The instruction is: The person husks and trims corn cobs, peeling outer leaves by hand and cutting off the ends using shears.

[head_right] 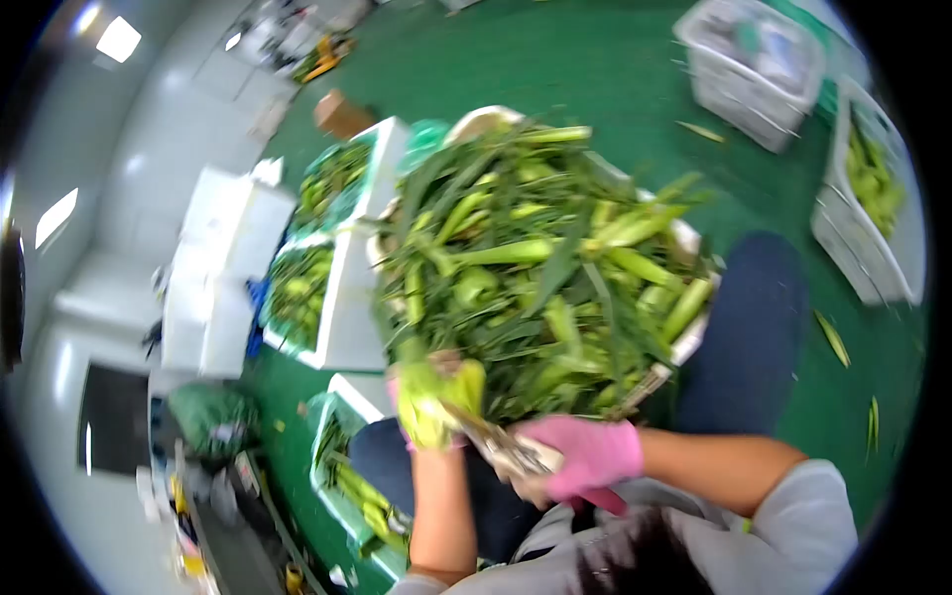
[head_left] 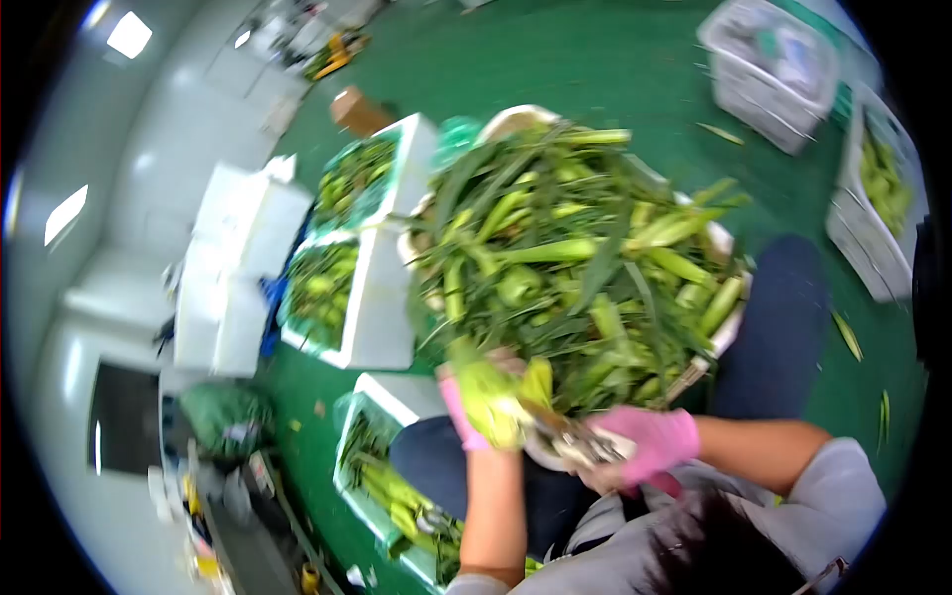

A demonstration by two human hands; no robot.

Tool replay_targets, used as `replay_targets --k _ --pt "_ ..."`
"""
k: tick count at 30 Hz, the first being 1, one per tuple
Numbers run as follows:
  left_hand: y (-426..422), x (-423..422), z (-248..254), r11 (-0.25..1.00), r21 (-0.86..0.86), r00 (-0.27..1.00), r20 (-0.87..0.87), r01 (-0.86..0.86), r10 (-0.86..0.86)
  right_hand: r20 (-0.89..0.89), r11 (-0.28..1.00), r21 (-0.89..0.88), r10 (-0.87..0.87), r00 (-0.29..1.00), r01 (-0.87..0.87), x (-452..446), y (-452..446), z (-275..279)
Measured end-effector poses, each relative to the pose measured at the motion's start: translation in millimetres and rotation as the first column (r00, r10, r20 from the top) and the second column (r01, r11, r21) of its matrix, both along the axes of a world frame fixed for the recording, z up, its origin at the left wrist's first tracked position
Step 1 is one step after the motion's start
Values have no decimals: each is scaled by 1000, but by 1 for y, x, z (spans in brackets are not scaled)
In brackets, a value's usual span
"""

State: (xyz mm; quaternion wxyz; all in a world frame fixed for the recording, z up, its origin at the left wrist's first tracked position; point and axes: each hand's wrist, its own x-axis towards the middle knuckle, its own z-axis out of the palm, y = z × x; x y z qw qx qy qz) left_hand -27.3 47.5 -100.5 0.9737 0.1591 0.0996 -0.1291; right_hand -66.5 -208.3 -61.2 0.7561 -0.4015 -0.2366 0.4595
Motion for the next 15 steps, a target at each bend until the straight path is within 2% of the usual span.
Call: replay_targets --k 1,2,3,4,5,6,7,8,10,11,12,13,14,15 --pt "-17 7 7 922 -319 976 99 218 -196 -56 978 123 177 983 -169 -7 6 -8" --pt "-28 6 22 939 -283 976 145 196 -161 -195 949 237 255 947 -207 -13 4 -4" --pt "-33 1 31 954 -247 974 188 170 -125 -232 884 375 382 894 -280 -18 7 -20" --pt "-30 -1 23 898 -393 951 299 197 -78 -283 864 443 389 876 -240 -20 2 -17" --pt "-23 0 18 815 -518 911 412 259 -28 -324 886 439 309 894 -147 -16 -6 -6" --pt "-25 -13 30 946 -322 938 332 16 97 -353 910 411 209 912 -50 -10 -12 7" --pt "-26 -25 42 979 12 948 251 -205 196 -380 928 369 100 920 52 -3 -18 16" --pt "-28 -36 54 887 344 951 149 -307 272 -394 945 297 -11 919 139 5 -17 17" --pt "-38 -30 66 978 92 970 -137 -187 199 -389 943 134 -232 892 304 24 -14 19" --pt "-24 -37 42 994 -98 997 -60 -57 52 -513 894 176 -274 813 412 37 -8 37" --pt "-15 -39 34 963 -250 995 29 105 -101 -555 855 108 -371 744 507 48 -7 32" --pt "-12 -48 30 958 -286 987 -142 39 -82 -588 801 41 -464 663 597 57 -3 19" --pt "-8 -52 22 996 -88 995 -101 -3 -6 -655 772 -17 -489 576 635 60 -4 4" --pt "-3 -54 16 992 110 997 -40 -62 66 -819 757 -122 -442 366 642 59 -4 -6"
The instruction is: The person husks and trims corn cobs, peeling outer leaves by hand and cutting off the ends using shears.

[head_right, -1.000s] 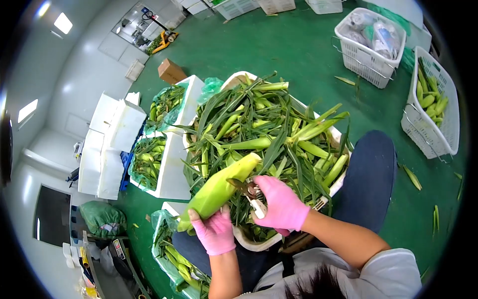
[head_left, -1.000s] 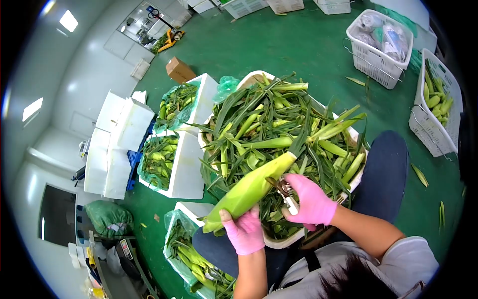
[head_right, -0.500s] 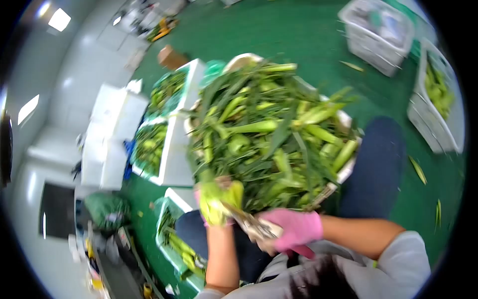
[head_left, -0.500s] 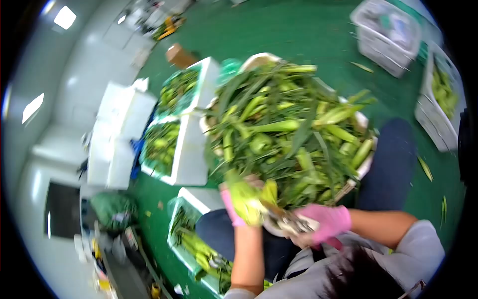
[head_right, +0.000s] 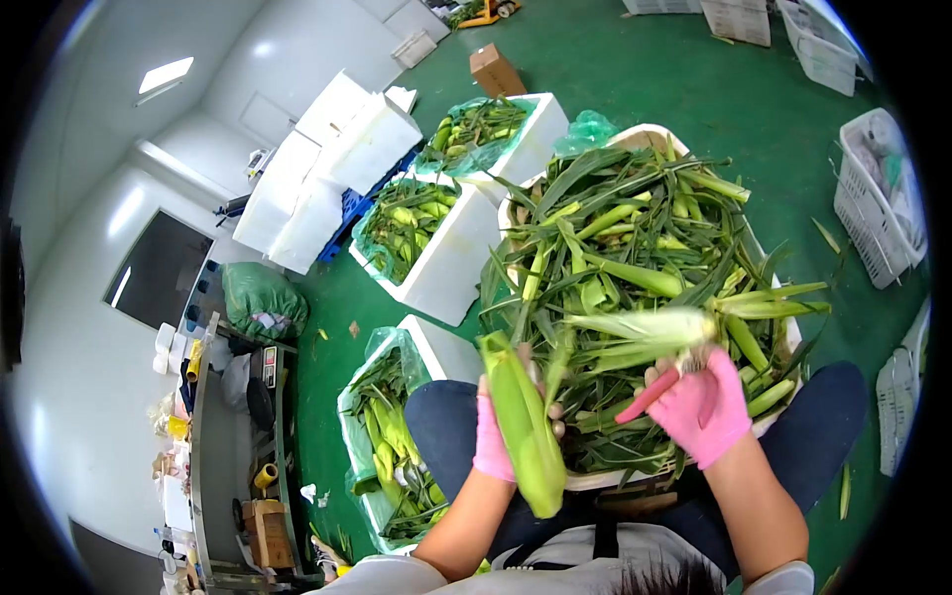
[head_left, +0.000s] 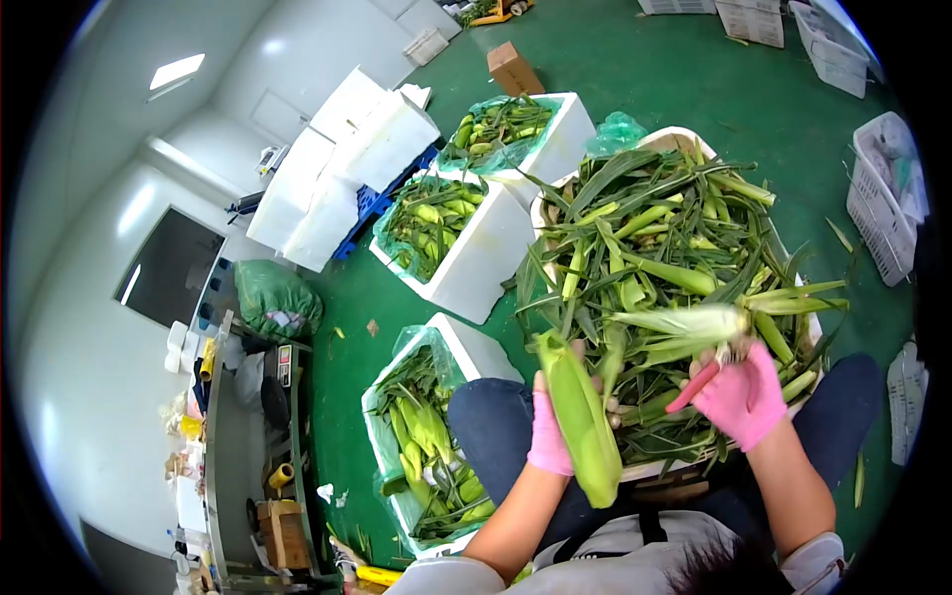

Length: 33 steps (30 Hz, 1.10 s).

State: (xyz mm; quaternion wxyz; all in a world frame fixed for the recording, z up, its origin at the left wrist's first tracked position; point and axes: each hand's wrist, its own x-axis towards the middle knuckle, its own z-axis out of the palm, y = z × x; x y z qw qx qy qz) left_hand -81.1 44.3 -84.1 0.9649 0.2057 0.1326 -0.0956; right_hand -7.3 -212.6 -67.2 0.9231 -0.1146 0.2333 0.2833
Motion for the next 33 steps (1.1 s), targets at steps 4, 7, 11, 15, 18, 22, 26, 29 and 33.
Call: replay_targets --k 4,7,11,15,18,22,26,29,33 --pt "5 16 32 872 437 975 101 -221 197 136 981 -111 172 976 -158 -48 0 -14" --pt "-5 31 40 787 572 972 167 -232 165 250 826 -329 544 801 -458 -84 -5 -6" --pt "-54 31 52 569 809 973 224 -150 -61 586 550 -783 494 642 292 -66 1 13" --pt "-104 39 37 460 865 955 277 -199 -108 571 836 -489 91 816 249 -42 2 18" --pt "-120 69 52 801 483 933 126 -355 337 477 834 -368 -208 854 410 -37 -23 -9" --pt "-92 119 65 712 641 948 294 -287 118 398 760 -295 -453 798 579 -30 -85 17" --pt "-36 213 -44 -725 431 842 219 -536 -492 428 662 -393 -482 764 638 -29 -103 14" --pt "-42 164 95 -811 569 910 -249 -140 -332 444 710 -456 -341 829 536 -44 -83 29" --pt "-19 69 106 -212 961 839 32 -174 -544 441 711 -573 -152 885 407 -61 -28 33"
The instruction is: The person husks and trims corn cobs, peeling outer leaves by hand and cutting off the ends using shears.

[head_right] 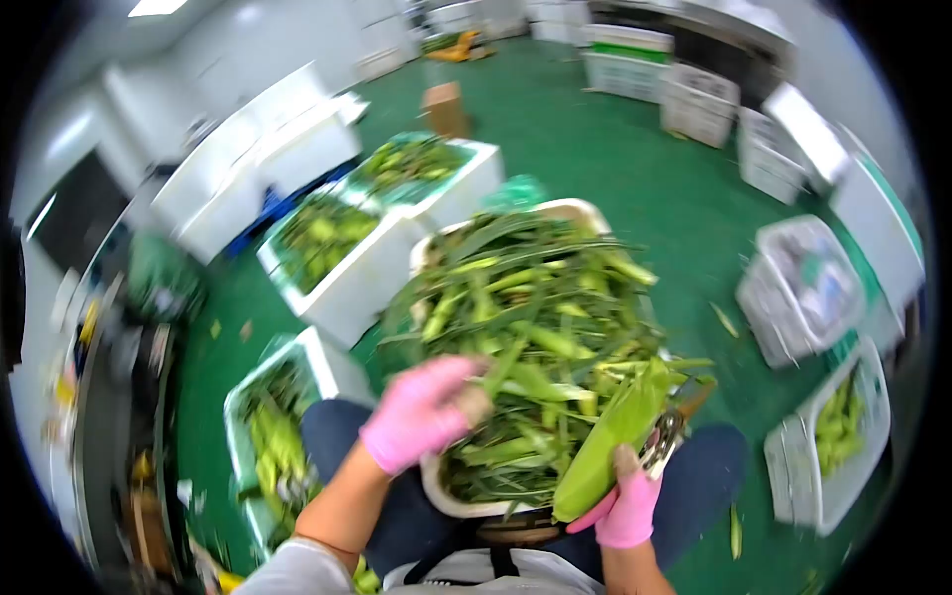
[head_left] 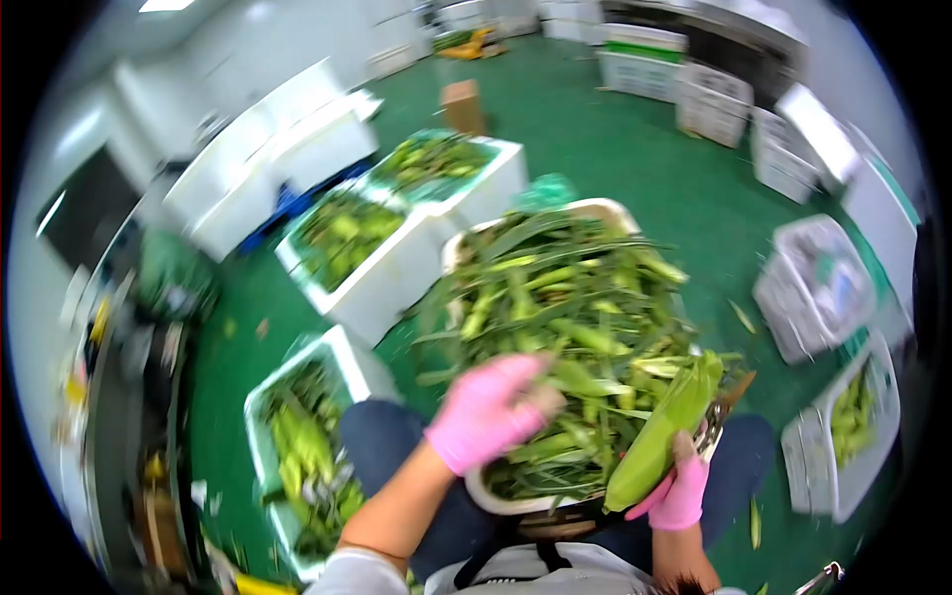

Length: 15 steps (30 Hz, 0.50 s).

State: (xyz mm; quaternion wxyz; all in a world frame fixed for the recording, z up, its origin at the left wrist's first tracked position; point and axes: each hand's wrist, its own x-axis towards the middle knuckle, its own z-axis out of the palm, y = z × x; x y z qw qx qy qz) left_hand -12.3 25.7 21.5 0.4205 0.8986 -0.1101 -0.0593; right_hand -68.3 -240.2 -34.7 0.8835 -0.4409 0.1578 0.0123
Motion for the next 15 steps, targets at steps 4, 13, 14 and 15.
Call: replay_targets --k 4,13,14,15 --pt "-28 -123 -73 754 -646 992 -109 -118 61 10 819 -344 492 870 -459 -34 77 20" --pt "101 -443 -139 -374 -259 -251 -406 -891 879 -84 321 -117 940 331 -940 -52 120 -9" --pt "99 -487 -145 -468 -48 -449 -216 -882 867 -118 278 -92 951 287 -956 -55 124 -14" --pt "96 -546 -170 -540 133 -553 -88 -831 829 -152 232 -68 959 240 -970 -58 128 -18"
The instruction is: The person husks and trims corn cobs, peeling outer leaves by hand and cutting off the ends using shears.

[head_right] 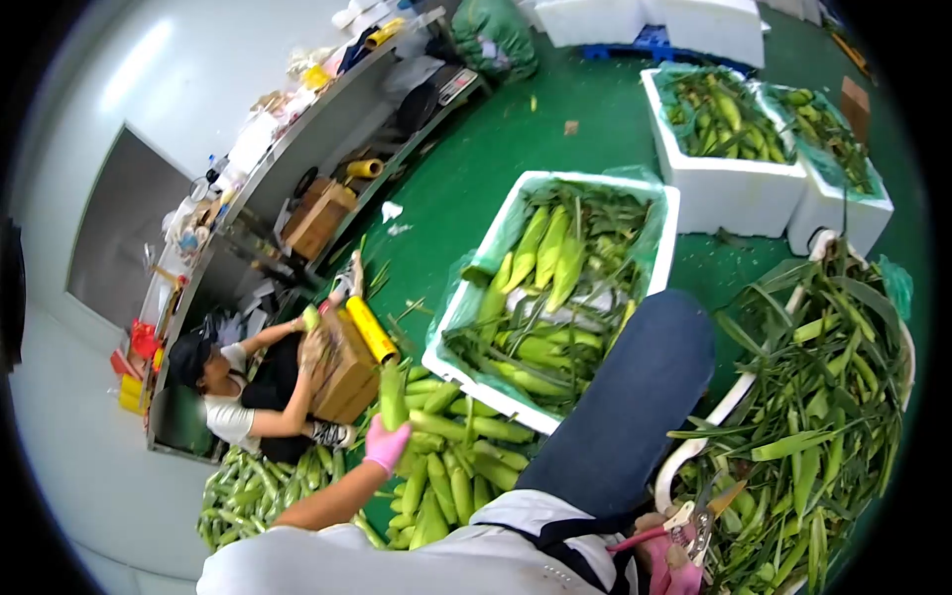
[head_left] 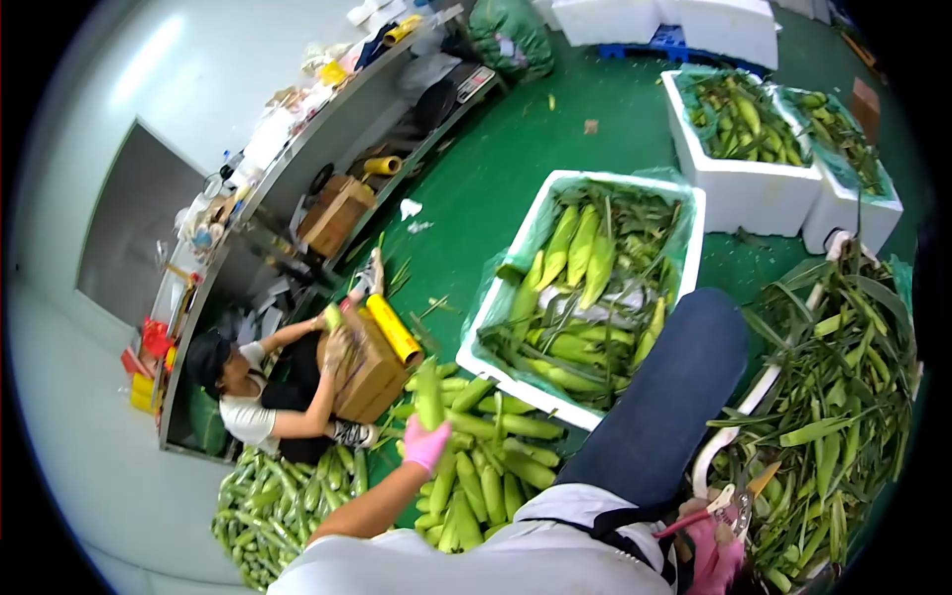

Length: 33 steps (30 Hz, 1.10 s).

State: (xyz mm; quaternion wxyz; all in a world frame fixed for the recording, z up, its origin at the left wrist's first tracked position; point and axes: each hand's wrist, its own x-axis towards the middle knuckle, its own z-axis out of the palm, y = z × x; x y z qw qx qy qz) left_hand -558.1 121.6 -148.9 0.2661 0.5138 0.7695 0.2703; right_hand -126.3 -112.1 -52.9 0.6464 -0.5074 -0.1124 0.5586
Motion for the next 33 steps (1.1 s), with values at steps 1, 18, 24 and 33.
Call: replay_targets --k 1,18,24,33 --pt "-19 -60 -18 996 -63 990 -128 -67 59 -27 999 -14 40 999 -41 -3 7 -6" --pt "277 367 -112 878 -46 755 -488 477 -437 -115 977 -209 28 993 -52 3 2 -24" --pt "329 369 -131 785 -322 847 241 530 -473 -88 976 -199 -113 990 93 19 -20 -24" --pt "120 370 117 620 280 -128 952 733 -278 -72 976 -44 -214 974 211 33 -43 -21"
